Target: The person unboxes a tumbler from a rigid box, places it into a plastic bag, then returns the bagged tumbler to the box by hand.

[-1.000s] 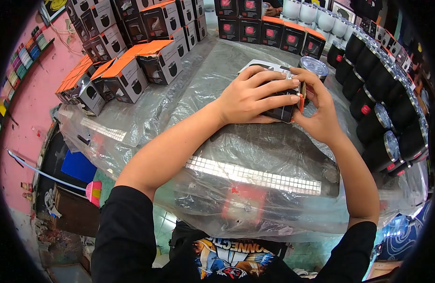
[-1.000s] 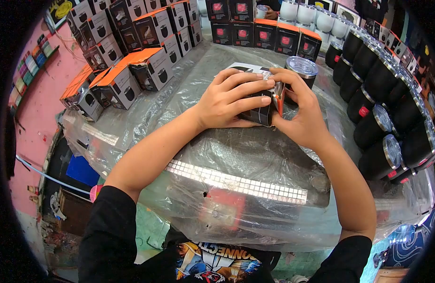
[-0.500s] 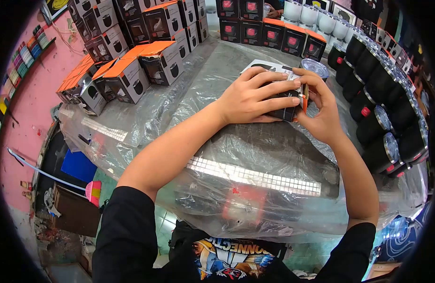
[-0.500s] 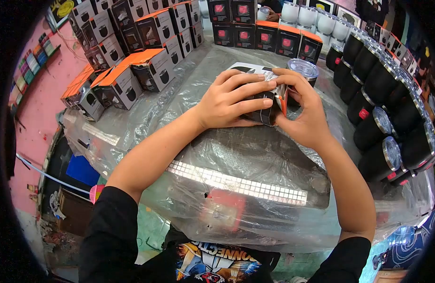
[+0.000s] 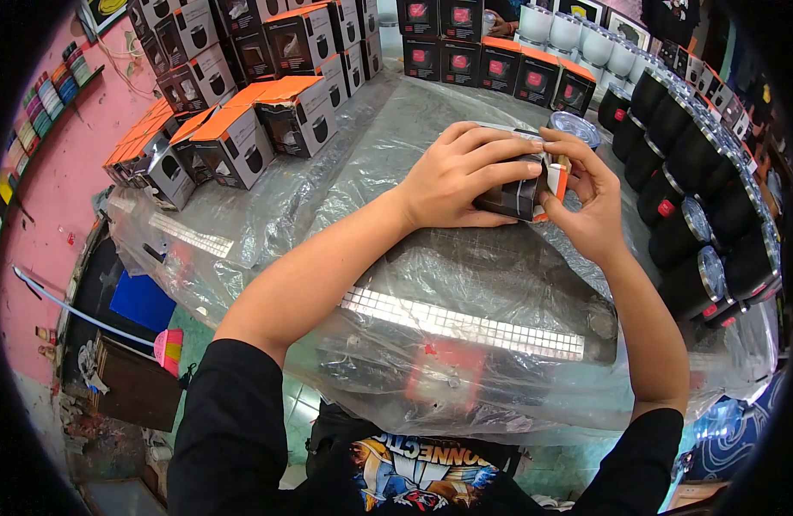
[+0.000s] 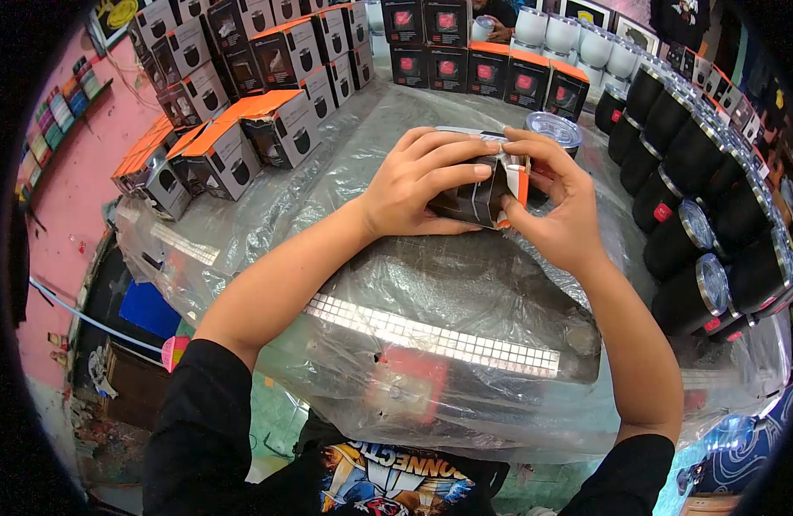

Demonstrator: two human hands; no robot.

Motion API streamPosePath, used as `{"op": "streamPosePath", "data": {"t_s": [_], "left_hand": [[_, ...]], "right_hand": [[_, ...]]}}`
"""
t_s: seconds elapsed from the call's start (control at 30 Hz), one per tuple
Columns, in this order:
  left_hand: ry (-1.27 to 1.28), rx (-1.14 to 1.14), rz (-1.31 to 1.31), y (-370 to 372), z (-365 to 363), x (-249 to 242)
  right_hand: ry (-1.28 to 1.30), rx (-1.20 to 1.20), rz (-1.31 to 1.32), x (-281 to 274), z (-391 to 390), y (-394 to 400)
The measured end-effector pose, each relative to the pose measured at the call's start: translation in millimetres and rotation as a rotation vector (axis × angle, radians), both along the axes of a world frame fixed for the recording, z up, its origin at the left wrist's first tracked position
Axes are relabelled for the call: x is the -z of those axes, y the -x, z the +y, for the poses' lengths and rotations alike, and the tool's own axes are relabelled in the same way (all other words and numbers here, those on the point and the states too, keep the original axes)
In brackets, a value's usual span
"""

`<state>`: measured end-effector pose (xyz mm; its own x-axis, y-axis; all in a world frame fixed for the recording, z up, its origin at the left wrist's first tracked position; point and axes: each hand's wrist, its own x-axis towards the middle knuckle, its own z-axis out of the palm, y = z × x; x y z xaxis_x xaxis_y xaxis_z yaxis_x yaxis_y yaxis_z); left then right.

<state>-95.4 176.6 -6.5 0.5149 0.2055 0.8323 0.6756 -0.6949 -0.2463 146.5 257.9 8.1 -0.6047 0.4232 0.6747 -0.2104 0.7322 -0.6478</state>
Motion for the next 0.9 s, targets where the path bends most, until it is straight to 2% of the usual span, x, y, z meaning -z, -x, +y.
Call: {"op": "streamPosePath", "data": {"t_s": [0.47, 0.8, 0.87, 0.9], "left_hand": [[-0.02, -0.02, 0.028, 1.8, -1.0, 1.2], [-0.004, -0.029, 0.077, 4.3, -3.7, -0.3], [-0.006, -0.023, 0.086, 6.5, -4.0, -0.4], [-0.007, -0.017, 0.094, 7.8, -4.2, -0.5]], "right_hand": [[0.094, -0.077, 0.053, 4.9, 4.7, -1.7], [0.134, -0.043, 0.046, 3.6, 0.7, -1.6], [-0.036, 0.052, 0.007, 2.2, 2.2, -4.2], [-0.036, 0.052, 0.006, 2.0, 3.6, -4.5]]}}
